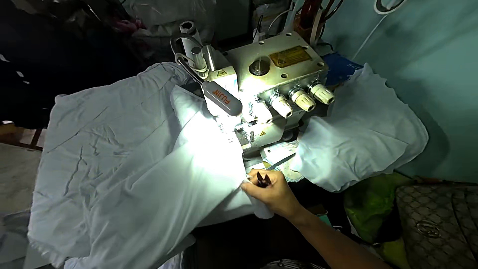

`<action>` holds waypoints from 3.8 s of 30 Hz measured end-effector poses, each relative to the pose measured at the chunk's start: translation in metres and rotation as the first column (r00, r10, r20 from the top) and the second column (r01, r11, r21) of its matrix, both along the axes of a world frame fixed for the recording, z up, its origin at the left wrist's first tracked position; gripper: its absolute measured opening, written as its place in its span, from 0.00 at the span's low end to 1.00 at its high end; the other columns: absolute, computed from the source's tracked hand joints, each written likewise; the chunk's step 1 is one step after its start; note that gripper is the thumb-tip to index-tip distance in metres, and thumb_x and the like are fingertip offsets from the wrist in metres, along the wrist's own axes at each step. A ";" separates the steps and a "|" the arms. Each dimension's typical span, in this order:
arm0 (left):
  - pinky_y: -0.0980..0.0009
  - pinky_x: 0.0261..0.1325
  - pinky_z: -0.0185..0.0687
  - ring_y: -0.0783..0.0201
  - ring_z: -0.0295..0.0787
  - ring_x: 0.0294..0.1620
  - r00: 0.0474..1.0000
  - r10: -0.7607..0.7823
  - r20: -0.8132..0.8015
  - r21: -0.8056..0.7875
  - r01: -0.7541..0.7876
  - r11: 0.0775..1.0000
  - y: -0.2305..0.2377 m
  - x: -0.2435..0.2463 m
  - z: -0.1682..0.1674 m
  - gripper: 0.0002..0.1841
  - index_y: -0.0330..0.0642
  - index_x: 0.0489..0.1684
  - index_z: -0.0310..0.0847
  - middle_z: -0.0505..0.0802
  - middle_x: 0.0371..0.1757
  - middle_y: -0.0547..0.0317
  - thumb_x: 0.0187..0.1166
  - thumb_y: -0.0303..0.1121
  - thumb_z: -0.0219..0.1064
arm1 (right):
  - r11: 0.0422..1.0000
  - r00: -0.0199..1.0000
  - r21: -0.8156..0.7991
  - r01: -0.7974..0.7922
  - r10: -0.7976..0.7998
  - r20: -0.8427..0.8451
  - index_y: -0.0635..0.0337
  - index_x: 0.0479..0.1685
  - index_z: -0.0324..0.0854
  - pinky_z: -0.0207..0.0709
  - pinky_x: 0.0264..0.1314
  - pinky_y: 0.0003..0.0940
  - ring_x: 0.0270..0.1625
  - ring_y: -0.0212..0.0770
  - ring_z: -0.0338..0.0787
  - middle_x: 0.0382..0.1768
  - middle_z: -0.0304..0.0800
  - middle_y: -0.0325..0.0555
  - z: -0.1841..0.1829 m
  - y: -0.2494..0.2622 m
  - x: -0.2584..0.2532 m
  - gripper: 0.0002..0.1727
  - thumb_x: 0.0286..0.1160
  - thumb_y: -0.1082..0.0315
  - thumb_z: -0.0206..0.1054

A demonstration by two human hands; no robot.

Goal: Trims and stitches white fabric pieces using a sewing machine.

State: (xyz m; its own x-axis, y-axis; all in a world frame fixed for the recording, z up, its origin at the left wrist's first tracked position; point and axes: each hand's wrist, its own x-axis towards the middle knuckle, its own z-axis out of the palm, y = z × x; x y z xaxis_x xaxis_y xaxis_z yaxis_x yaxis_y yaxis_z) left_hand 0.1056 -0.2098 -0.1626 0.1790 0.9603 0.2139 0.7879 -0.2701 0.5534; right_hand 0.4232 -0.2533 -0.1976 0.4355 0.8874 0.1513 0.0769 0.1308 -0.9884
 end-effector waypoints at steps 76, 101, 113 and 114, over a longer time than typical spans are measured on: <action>0.26 0.77 0.49 0.38 0.74 0.81 0.845 -0.435 -0.310 0.432 0.533 0.727 0.071 0.195 0.013 0.12 0.53 0.50 0.94 0.91 0.65 0.48 0.82 0.34 0.62 | 0.990 0.988 0.066 0.126 -0.132 0.084 0.59 0.10 0.77 0.56 0.23 0.08 0.19 0.10 0.65 0.14 0.72 0.26 0.011 0.025 -0.004 0.18 0.68 0.70 0.72; 0.61 0.90 0.49 0.67 0.53 0.90 0.782 -0.622 0.032 0.525 0.516 0.677 0.079 0.147 -0.031 0.36 0.59 0.79 0.65 0.66 0.86 0.65 0.74 0.61 0.71 | 1.000 0.957 -0.024 -0.011 0.004 -0.291 0.57 0.14 0.85 0.78 0.26 0.15 0.21 0.21 0.84 0.18 0.88 0.32 0.012 0.006 0.008 0.12 0.59 0.80 0.76; 0.38 0.76 0.73 0.44 0.91 0.66 0.709 -0.678 -0.193 0.271 0.703 0.657 0.095 0.171 0.009 0.18 0.31 0.48 0.93 0.95 0.58 0.42 0.66 0.17 0.59 | 0.979 0.987 0.132 0.157 -0.152 -0.047 0.66 0.31 0.90 0.81 0.30 0.13 0.25 0.16 0.84 0.25 0.90 0.33 0.010 0.034 0.003 0.03 0.61 0.79 0.72; 0.39 0.76 0.73 0.43 0.91 0.66 0.703 -0.690 -0.172 0.242 0.709 0.662 0.104 0.175 0.012 0.17 0.29 0.46 0.92 0.95 0.58 0.41 0.64 0.16 0.59 | 0.971 0.981 0.155 0.184 -0.191 0.030 0.66 0.30 0.90 0.79 0.29 0.12 0.24 0.15 0.82 0.24 0.89 0.33 0.008 0.041 0.005 0.03 0.61 0.77 0.72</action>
